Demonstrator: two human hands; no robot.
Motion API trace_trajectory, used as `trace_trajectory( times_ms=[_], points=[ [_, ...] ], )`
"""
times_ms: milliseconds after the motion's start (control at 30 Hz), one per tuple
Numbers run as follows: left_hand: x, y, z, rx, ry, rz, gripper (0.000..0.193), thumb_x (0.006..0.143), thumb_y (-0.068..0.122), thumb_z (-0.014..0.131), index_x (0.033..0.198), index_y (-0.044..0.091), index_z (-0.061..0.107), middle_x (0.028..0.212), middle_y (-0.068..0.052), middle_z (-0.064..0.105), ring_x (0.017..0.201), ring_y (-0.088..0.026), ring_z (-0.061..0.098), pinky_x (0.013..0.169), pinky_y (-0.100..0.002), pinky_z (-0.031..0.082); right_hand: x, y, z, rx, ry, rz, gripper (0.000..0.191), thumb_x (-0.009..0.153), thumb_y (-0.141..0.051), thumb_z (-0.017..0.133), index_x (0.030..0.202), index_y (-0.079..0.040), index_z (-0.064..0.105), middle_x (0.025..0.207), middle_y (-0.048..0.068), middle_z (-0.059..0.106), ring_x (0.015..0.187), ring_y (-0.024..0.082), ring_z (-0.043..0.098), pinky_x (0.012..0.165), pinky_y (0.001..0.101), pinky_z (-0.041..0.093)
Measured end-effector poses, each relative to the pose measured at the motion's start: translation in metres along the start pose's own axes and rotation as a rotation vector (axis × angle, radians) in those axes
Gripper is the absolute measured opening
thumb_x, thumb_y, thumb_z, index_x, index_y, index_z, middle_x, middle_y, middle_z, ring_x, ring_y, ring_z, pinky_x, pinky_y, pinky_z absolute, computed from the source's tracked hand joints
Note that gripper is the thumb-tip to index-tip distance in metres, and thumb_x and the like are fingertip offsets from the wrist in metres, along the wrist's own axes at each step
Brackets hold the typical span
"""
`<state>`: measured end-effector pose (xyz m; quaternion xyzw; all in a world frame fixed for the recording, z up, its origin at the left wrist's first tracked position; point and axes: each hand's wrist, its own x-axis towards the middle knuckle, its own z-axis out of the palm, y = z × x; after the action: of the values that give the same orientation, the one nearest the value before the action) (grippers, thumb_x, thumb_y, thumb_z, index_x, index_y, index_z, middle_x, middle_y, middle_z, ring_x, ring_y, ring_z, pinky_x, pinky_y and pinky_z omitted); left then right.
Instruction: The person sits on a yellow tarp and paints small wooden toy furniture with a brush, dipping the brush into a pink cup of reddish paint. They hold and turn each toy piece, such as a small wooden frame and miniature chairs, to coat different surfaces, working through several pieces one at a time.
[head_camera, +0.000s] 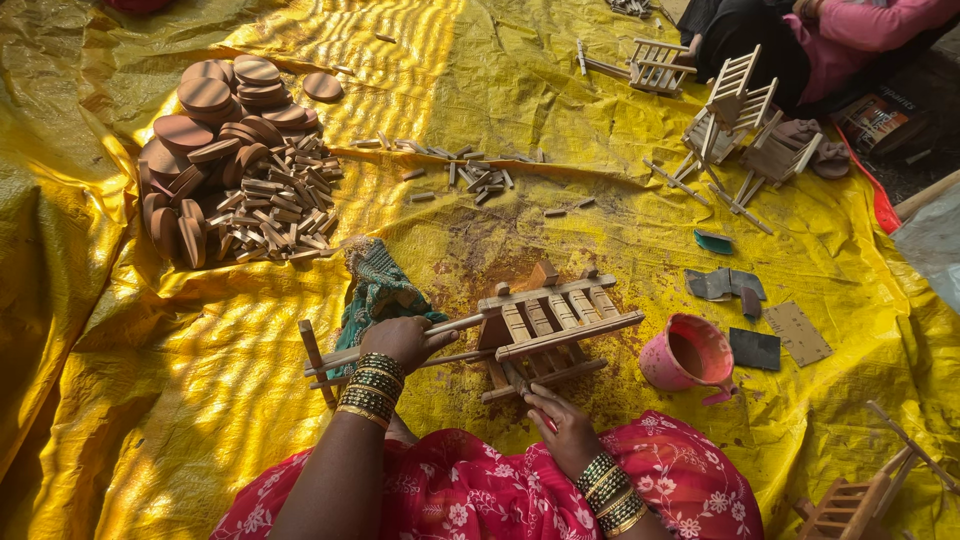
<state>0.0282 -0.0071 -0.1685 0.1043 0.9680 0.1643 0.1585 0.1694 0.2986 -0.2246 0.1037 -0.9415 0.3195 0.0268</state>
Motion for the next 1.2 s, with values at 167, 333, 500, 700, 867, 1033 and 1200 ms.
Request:
trace_trajectory(
  times_ms=[167, 333, 500, 700, 867, 1033, 1200],
  points=[
    [0.0, 0.0, 0.0, 0.006, 0.004, 0.008, 0.079, 0.087, 0.086, 0.038, 0.098, 0.019, 0.077, 0.083, -0.008, 0.075, 0.078, -0.026, 0.074, 0.072, -0.047, 0.059, -0.005, 0.003, 0.0, -0.041, -0.022, -0.006, 0.03, 0.097, -0.015, 0.065, 0.125, -0.006, 0.067, 0.13, 0.016, 0.069, 0.119, 0.027, 0.069, 0.1, 0.0373, 0.058],
    [0.0, -0.001, 0.001, -0.006, 0.007, 0.003, 0.078, 0.087, 0.086, 0.04, 0.098, 0.018, 0.077, 0.083, -0.008, 0.076, 0.079, -0.027, 0.075, 0.073, -0.047, 0.06, -0.01, 0.004, -0.011, 0.035, 0.076, 0.115, 0.028, 0.096, -0.022, 0.066, 0.118, -0.006, 0.066, 0.125, 0.016, 0.072, 0.106, 0.026, 0.076, 0.088, 0.0359, 0.064],
    [0.0, -0.001, 0.001, -0.014, 0.032, 0.018, 0.077, 0.087, 0.085, 0.042, 0.097, 0.017, 0.078, 0.084, -0.01, 0.076, 0.082, -0.028, 0.074, 0.075, -0.048, 0.06, -0.011, 0.002, -0.029, 0.108, 0.31, 0.094, 0.02, 0.096, -0.021, 0.067, 0.106, -0.003, 0.068, 0.116, 0.016, 0.077, 0.095, 0.024, 0.081, 0.076, 0.0351, 0.066],
    [-0.004, 0.001, -0.003, -0.024, 0.047, 0.016, 0.075, 0.087, 0.084, 0.044, 0.094, 0.017, 0.078, 0.083, -0.009, 0.076, 0.081, -0.029, 0.074, 0.074, -0.048, 0.059, -0.014, -0.008, -0.027, 0.002, 0.322, 0.075, 0.022, 0.093, -0.016, 0.071, 0.11, -0.002, 0.071, 0.109, 0.016, 0.078, 0.095, 0.024, 0.079, 0.079, 0.0345, 0.063],
    [-0.003, -0.003, 0.003, -0.016, 0.057, 0.02, 0.073, 0.09, 0.083, 0.043, 0.092, 0.019, 0.077, 0.081, -0.009, 0.076, 0.075, -0.03, 0.075, 0.071, -0.048, 0.059, -0.03, -0.008, -0.003, 0.038, 0.141, -0.179, 0.023, 0.098, -0.014, 0.066, 0.117, -0.001, 0.068, 0.119, 0.021, 0.073, 0.102, 0.027, 0.075, 0.081, 0.0345, 0.066],
    [-0.003, -0.006, 0.009, -0.037, 0.083, 0.037, 0.076, 0.086, 0.087, 0.044, 0.089, 0.019, 0.078, 0.08, -0.01, 0.075, 0.077, -0.03, 0.073, 0.071, -0.049, 0.058, -0.028, 0.013, -0.033, -0.031, 0.277, -0.018, 0.021, 0.103, -0.014, 0.064, 0.116, 0.001, 0.07, 0.123, 0.024, 0.072, 0.101, 0.028, 0.076, 0.077, 0.0326, 0.067],
    [-0.005, -0.003, 0.005, -0.048, 0.096, 0.032, 0.076, 0.085, 0.087, 0.044, 0.09, 0.019, 0.078, 0.081, -0.01, 0.075, 0.078, -0.031, 0.073, 0.071, -0.05, 0.058, -0.027, 0.015, -0.04, -0.035, 0.31, 0.261, 0.024, 0.102, -0.017, 0.064, 0.118, 0.0, 0.07, 0.116, 0.021, 0.075, 0.091, 0.027, 0.078, 0.069, 0.0333, 0.066]
  ],
)
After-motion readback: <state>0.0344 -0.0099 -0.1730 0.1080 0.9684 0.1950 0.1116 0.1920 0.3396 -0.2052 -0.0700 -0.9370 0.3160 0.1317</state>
